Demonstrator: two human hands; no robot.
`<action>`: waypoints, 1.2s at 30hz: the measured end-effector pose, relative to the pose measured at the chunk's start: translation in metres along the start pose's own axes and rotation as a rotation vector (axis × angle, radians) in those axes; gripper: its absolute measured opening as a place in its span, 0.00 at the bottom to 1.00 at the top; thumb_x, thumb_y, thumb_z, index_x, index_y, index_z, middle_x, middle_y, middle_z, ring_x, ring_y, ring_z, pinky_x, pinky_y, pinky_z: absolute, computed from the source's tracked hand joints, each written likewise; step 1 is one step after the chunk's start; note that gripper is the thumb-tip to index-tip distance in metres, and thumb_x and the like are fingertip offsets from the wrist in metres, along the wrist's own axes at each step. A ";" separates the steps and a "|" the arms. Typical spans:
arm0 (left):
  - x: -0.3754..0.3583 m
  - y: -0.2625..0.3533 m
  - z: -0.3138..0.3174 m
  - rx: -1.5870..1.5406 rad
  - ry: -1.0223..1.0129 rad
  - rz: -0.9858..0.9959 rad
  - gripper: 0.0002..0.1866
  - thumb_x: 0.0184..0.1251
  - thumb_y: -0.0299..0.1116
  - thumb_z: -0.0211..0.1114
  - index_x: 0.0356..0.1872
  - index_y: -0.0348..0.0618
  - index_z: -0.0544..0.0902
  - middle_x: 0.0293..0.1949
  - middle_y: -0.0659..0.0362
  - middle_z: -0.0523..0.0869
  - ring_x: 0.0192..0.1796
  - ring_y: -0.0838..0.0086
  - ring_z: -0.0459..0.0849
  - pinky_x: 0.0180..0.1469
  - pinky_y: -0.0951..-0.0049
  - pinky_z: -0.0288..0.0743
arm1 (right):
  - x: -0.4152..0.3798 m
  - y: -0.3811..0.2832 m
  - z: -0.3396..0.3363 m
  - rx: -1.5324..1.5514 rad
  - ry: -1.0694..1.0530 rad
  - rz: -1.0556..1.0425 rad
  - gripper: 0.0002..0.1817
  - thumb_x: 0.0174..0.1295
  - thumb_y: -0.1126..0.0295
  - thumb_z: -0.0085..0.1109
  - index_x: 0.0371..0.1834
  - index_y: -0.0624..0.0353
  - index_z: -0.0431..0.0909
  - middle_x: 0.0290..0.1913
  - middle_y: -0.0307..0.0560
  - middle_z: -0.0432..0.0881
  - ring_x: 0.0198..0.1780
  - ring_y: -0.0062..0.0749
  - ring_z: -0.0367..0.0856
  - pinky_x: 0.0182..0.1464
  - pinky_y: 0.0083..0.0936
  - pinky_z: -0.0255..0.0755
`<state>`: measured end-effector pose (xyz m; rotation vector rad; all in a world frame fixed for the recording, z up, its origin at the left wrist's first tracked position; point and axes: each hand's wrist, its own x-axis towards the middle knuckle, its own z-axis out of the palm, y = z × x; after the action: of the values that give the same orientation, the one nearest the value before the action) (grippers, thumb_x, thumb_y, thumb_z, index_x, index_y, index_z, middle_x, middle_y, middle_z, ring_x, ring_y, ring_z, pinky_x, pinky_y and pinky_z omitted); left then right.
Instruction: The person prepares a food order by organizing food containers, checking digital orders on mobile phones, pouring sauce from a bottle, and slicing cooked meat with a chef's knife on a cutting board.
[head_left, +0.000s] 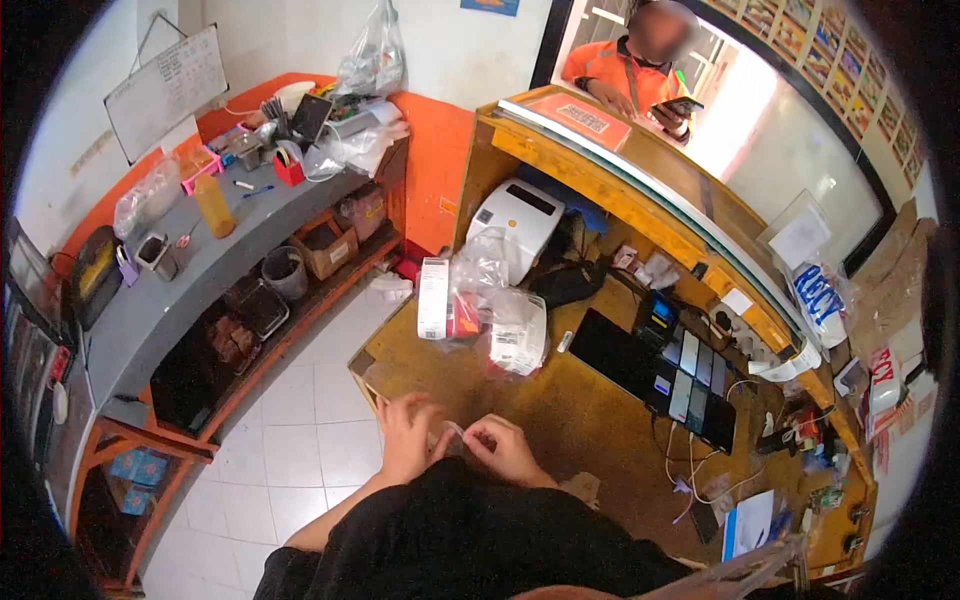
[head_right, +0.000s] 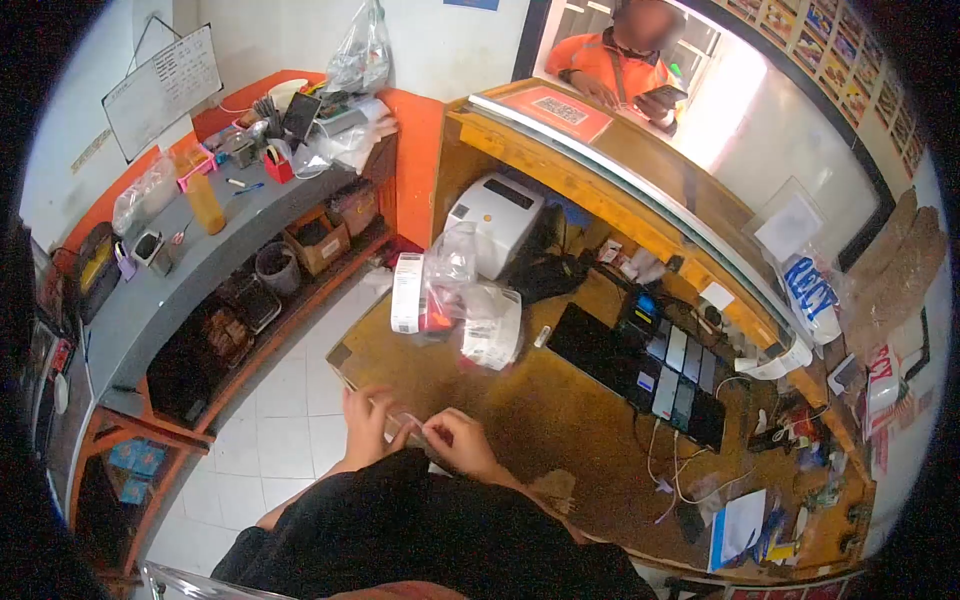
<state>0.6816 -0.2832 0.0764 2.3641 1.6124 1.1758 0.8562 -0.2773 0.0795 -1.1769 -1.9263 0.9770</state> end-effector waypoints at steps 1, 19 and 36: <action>-0.001 -0.007 0.000 -0.032 0.143 -0.060 0.10 0.50 0.37 0.67 0.31 0.48 0.78 0.38 0.58 0.75 0.45 0.63 0.74 0.51 0.55 0.60 | 0.005 -0.002 0.013 0.047 0.057 0.014 0.06 0.56 0.72 0.60 0.32 0.62 0.77 0.30 0.44 0.75 0.28 0.27 0.75 0.31 0.22 0.69; 0.018 -0.039 0.007 -0.367 -0.409 0.155 0.08 0.59 0.39 0.59 0.28 0.48 0.76 0.29 0.60 0.80 0.35 0.65 0.80 0.37 0.65 0.66 | 0.008 -0.010 0.012 0.155 0.053 0.045 0.07 0.56 0.74 0.59 0.36 0.64 0.75 0.32 0.46 0.77 0.33 0.27 0.76 0.36 0.21 0.69; 0.039 -0.006 0.015 -0.038 -0.495 -0.109 0.12 0.49 0.43 0.58 0.23 0.45 0.80 0.18 0.52 0.80 0.22 0.56 0.80 0.29 0.57 0.73 | 0.006 0.006 -0.016 -0.354 0.086 0.045 0.06 0.47 0.75 0.59 0.27 0.62 0.74 0.37 0.52 0.73 0.41 0.45 0.73 0.43 0.34 0.67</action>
<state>0.6925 -0.2431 0.0854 2.2643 1.5001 0.5326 0.8693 -0.2662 0.0834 -1.4396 -2.0648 0.6090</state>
